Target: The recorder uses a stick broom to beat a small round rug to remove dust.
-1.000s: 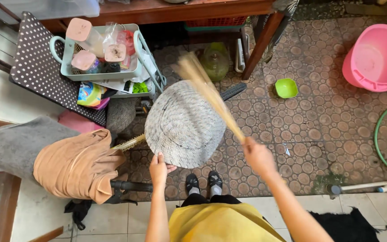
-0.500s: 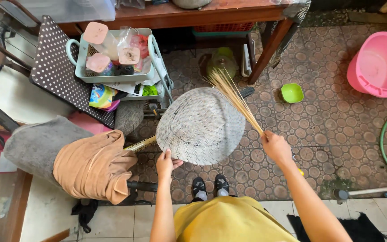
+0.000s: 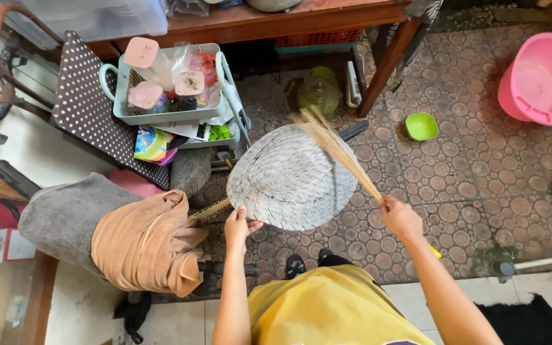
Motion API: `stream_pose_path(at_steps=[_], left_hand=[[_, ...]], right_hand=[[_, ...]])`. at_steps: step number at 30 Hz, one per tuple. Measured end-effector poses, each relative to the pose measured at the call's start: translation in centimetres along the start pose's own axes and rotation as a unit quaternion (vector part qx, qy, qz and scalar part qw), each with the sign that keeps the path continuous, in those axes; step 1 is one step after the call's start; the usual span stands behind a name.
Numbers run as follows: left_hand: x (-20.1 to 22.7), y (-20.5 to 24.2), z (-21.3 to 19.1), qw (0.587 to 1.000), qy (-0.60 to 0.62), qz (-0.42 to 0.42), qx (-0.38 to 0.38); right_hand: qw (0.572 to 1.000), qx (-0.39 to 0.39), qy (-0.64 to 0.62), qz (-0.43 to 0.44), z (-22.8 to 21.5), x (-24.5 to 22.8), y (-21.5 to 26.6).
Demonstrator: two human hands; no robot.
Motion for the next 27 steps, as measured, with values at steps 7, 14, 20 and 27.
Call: stream_pose_path(at_steps=[7, 14, 20, 27], left_hand=[[0.6, -0.9, 0.9, 1.000, -0.011, -0.015, -0.017], [3.2, -0.1, 1.1, 0.996, -0.064, 0.060, -0.015], [3.7, 1.6, 1.3, 0.995, -0.080, 0.050, -0.014], [3.7, 1.1, 1.4, 0.991, -0.120, 0.060, -0.012]], right_hand=[[0.993, -0.010, -0.101, -0.061, -1.5, -7.2, 8.5], [0.999, -0.011, 0.022, -0.040, 1.8, -2.8, 5.2], [0.998, 0.029, -0.010, 0.052, -1.1, 3.3, 4.1], [0.991, -0.035, -0.040, -0.127, -0.2, -9.9, 11.6]])
Point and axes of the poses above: each hand's wrist, its own y-axis away from the middle knuckle, its own z-axis out of the palm, x = y × z, the point moved 9 cm from there along -y, towards the middle knuckle, and after that the axes turned 11 degrees about z, right-handed, at the moved point
